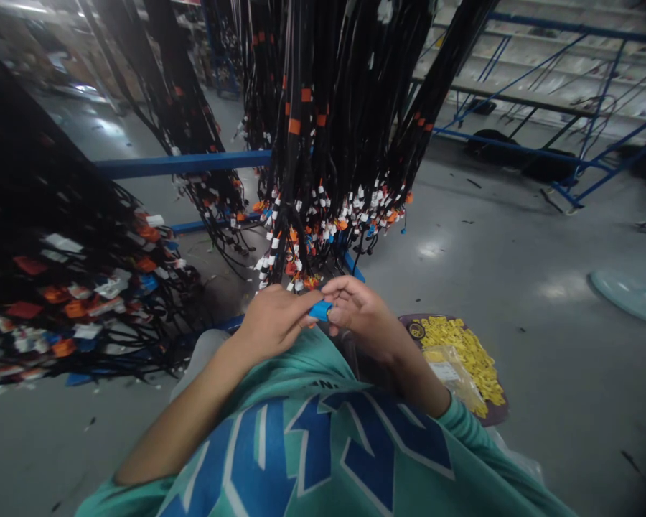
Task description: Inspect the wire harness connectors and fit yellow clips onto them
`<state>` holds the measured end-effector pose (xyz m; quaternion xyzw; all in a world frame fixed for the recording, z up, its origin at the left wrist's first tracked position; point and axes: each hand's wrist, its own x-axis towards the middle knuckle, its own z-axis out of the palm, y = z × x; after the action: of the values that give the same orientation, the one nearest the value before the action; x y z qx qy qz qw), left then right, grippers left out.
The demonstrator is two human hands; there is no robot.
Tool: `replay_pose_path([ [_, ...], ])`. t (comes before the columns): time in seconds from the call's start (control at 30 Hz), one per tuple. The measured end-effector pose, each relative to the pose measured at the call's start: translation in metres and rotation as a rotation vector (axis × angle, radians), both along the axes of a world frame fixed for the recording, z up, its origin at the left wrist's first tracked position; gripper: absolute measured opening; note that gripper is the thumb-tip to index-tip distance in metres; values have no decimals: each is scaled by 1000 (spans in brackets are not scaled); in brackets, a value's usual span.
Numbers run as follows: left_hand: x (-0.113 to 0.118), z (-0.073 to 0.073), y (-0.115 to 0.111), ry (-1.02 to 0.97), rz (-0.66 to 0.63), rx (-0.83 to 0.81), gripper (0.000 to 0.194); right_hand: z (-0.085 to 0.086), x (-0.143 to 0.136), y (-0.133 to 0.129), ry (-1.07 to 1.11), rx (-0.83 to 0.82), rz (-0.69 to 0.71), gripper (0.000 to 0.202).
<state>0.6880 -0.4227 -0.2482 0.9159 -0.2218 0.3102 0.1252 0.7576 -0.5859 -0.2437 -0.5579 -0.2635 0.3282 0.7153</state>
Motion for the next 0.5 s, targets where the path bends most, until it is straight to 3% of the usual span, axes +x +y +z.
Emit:
replay_pose_path([
  [0.27,-3,3,-5,-68,33,177,38,-12,12,-2,279,62,204,39],
  [0.5,-4,6,-9,-74,-21,169,32,-17,10,-3,373,89,152,37],
])
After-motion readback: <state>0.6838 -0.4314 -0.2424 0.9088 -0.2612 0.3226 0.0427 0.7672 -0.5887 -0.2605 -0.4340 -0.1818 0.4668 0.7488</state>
